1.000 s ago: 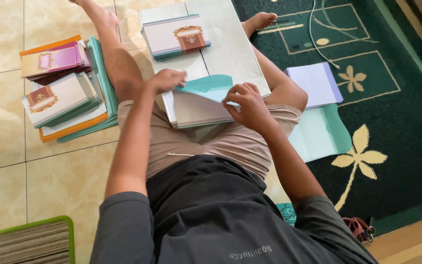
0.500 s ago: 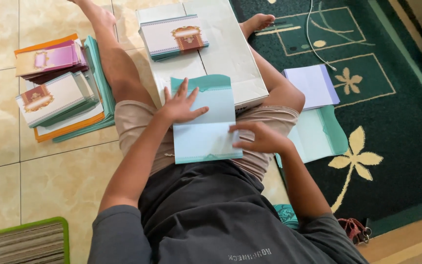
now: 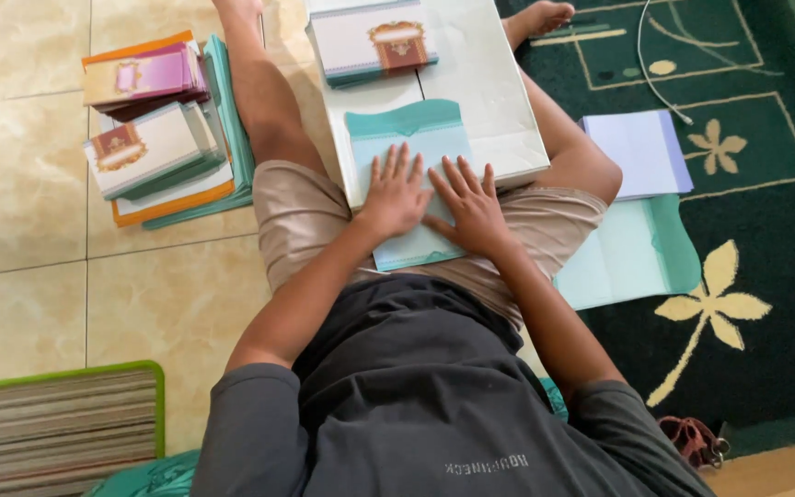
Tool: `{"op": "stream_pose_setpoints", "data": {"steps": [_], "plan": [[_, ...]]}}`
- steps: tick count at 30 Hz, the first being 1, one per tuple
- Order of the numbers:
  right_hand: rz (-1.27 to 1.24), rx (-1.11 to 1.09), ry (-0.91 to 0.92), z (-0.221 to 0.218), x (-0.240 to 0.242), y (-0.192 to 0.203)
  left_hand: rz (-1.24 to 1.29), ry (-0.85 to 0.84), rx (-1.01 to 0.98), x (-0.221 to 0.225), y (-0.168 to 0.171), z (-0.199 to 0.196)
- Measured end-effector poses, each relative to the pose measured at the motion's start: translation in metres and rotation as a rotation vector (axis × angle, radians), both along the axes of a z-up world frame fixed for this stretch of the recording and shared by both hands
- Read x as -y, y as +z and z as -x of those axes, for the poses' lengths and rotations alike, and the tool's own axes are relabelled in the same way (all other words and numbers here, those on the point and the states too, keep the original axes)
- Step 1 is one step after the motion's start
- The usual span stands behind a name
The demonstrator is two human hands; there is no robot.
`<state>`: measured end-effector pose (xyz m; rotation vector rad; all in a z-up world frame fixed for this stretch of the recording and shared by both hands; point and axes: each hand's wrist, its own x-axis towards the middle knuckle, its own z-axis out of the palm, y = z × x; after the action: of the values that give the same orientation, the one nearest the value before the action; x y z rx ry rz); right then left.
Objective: The person sits on the floor and repeatedly folds light blue paper sheets in half, pressing the crease with both hands. The folded sheets are placed into a white box resting on the lap. Stacks of similar paper and other colored sheets are visible nearby.
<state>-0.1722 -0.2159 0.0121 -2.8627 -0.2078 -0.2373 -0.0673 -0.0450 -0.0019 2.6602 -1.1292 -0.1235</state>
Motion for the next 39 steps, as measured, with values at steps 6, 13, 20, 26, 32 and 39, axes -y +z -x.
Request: {"op": "stream_pose_setpoints", "data": {"steps": [6, 13, 20, 26, 32, 39], "plan": [[0.075, -0.049, -0.081, 0.000, 0.004, -0.006, 0.053, 0.000, 0.088, -0.024, -0.003, 0.005], [0.168, -0.028, -0.150, 0.002, -0.019, -0.010, -0.021, 0.103, 0.036, -0.038, -0.008, -0.010], [0.125, -0.065, -0.061, -0.001, -0.013, -0.009, -0.058, 0.104, -0.009, -0.051, 0.003, -0.015], [0.126, -0.147, -0.223, -0.006, 0.006, 0.008, -0.121, 0.138, -0.038, -0.036, 0.008, -0.010], [0.109, -0.319, -0.095, -0.084, -0.016, -0.003, -0.113, 0.155, -0.069, -0.039, 0.019, -0.006], [0.145, -0.410, -0.261, -0.135, 0.001, 0.017, -0.104, 0.159, -0.052, -0.036, 0.015, -0.008]]}}
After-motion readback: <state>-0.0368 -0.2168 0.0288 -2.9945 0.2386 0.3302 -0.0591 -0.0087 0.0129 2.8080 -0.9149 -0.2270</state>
